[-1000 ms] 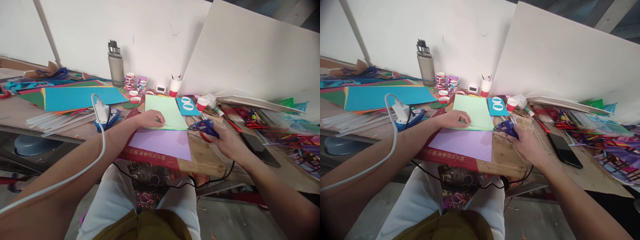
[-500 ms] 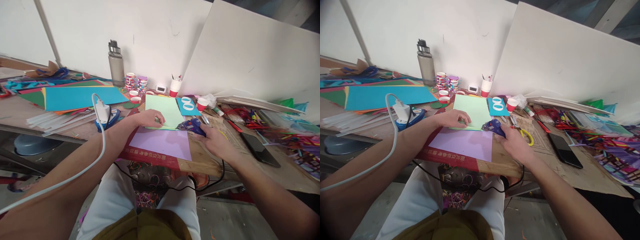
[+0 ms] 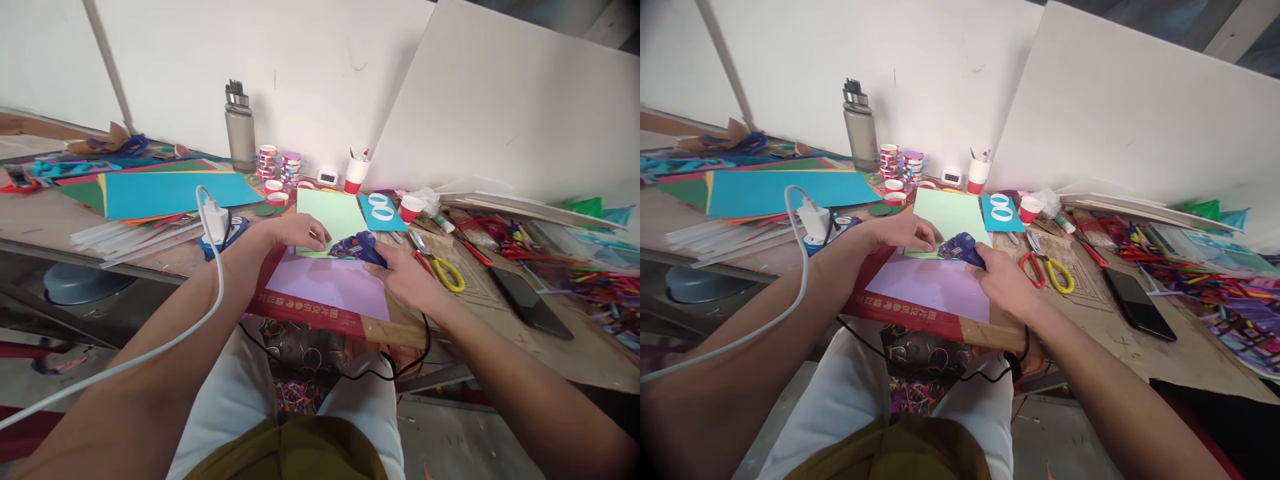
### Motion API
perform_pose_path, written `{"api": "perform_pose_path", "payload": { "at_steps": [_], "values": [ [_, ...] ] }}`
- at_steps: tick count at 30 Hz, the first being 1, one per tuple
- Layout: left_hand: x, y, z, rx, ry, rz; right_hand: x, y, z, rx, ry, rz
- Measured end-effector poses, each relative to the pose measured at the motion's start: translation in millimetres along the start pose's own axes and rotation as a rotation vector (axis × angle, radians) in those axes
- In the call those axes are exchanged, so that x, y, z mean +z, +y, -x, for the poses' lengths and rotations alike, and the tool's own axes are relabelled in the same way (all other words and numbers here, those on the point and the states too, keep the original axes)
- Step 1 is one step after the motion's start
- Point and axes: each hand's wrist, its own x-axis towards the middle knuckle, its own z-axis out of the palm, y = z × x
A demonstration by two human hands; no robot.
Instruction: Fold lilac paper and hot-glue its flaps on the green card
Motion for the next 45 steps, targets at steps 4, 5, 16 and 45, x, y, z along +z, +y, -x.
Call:
{"api": "perform_pose_path", "payload": {
  "at_steps": [4, 5, 16, 45],
  "values": [
    [-6.2, -11, 2, -0.011, -0.012, -0.047, 3, -7, -4, 0.019, -0.001, 0.026],
    [-7.1, -14, 2, -0.003, -0.020, -0.055, 4, -9, -6, 0.028, -0.004, 0.039],
    [-10.2, -15, 6, -0.013, -0.023, -0.110, 13, -23, -19, -0.046, -0.038, -0.025],
    [-7.8, -31, -1, -0.018, -0.018, -0.032, -6, -7, -19, -0.015, -0.041, -0.057]
  ]
}}
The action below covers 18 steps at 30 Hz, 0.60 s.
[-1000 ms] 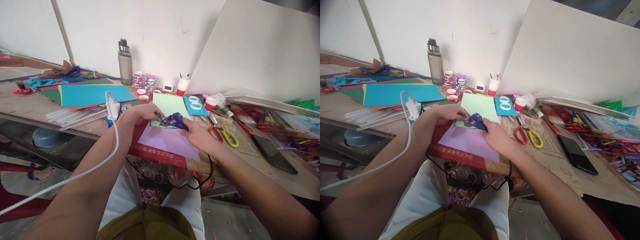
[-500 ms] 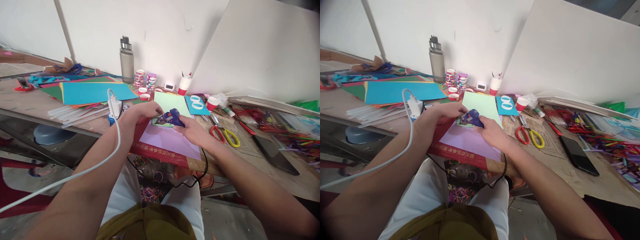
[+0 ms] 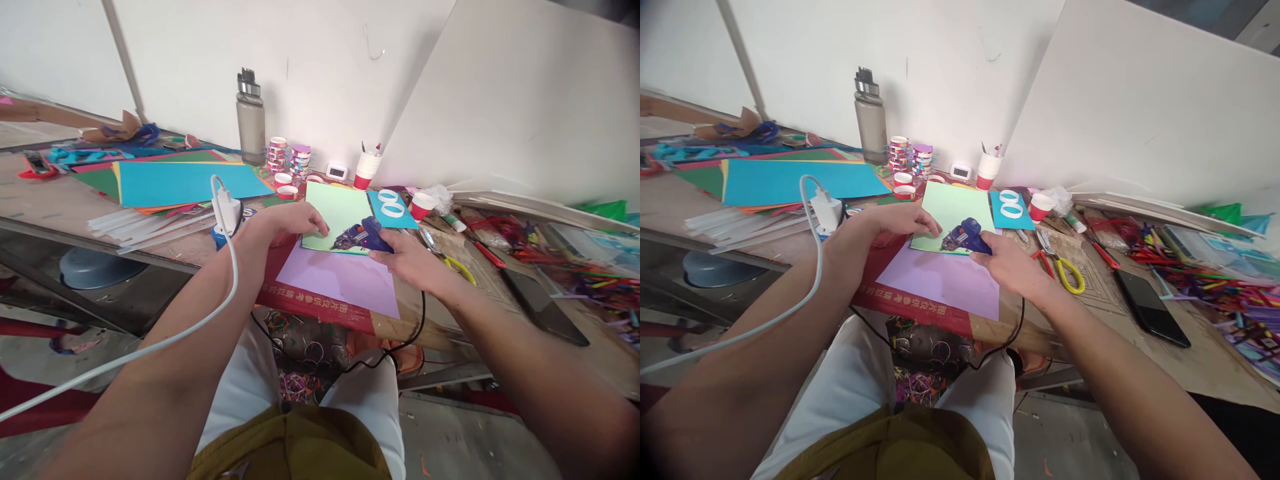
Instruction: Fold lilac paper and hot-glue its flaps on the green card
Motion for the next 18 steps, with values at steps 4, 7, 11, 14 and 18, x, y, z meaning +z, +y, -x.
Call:
{"api": "perform_pose_path", "payload": {
  "at_steps": [4, 7, 11, 14, 18],
  "values": [
    [0.1, 2, 1, 0.007, 0.010, -0.011, 8, -4, -6, 0.027, -0.037, -0.049],
    [-0.6, 8, 4, -0.009, 0.025, -0.057, 12, -11, -11, 0.024, -0.048, -0.083],
    [-1.5, 15, 7, -0.040, 0.034, -0.069, 14, -22, -14, 0.006, -0.039, -0.052],
    [-1.5, 15, 8, -0.050, 0.038, -0.084, 16, -25, -17, -0.014, -0.024, -0.030],
    [-1.2, 14, 7, -0.045, 0.030, -0.075, 22, -23, -21, -0.053, -0.024, -0.057]
  ]
}}
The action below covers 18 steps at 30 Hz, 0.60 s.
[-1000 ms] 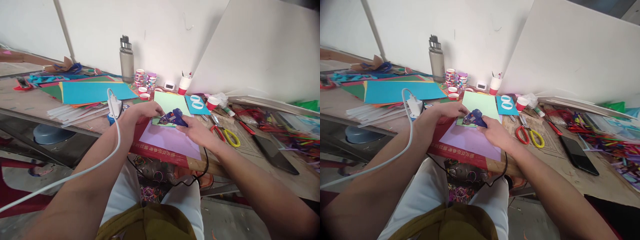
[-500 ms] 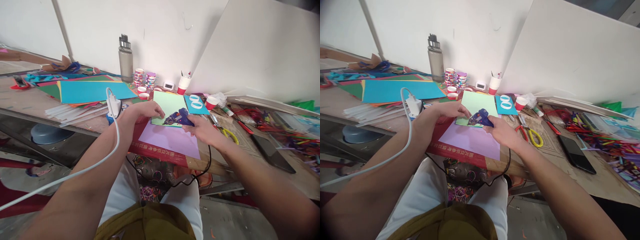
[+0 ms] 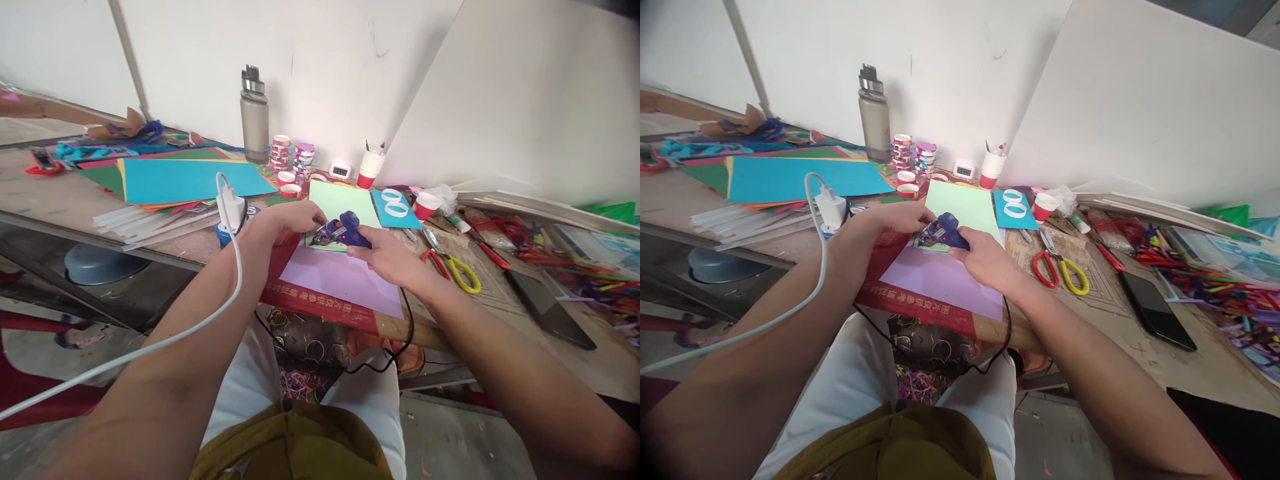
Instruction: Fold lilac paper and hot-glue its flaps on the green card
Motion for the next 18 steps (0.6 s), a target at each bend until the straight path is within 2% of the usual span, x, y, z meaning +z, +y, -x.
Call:
{"api": "perform_pose_path", "payload": {
  "at_steps": [5, 11, 18],
  "values": [
    [0.3, -1, -1, -0.027, 0.008, -0.003, 2, 1, -2, -0.027, 0.002, -0.004],
    [0.9, -4, -2, -0.001, 0.007, -0.002, -5, 1, 6, 0.020, 0.009, 0.043],
    [0.6, -5, -1, 0.017, -0.027, 0.040, -16, 14, 16, 0.073, 0.012, 0.074]
  ]
}}
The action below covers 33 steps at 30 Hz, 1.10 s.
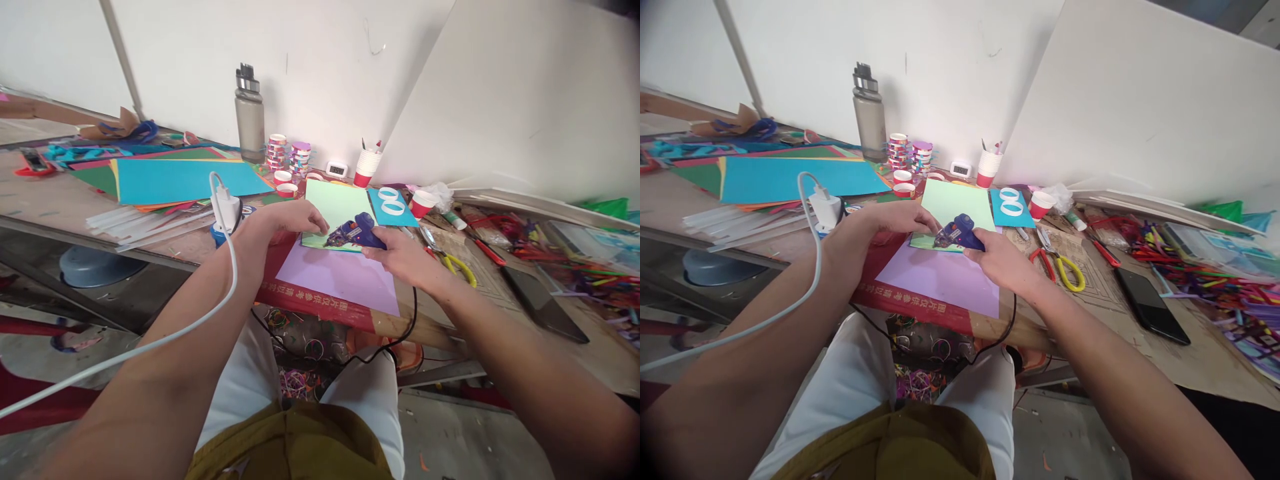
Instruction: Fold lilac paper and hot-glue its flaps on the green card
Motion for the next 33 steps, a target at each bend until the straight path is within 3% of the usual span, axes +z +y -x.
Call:
{"api": "perform_pose_path", "payload": {
  "at_steps": [6, 18, 33],
  "values": [
    [0.8, 3, 2, -0.029, 0.014, 0.043, -11, 15, 8, -0.009, 0.034, 0.066],
    [-1.4, -4, -2, 0.010, -0.028, 0.050, -28, 35, 30, 0.143, 0.091, 0.189],
    [-2.6, -1, -1, 0.003, -0.039, 0.009, -44, 66, 45, 0.206, 0.104, 0.133]
  ]
}}
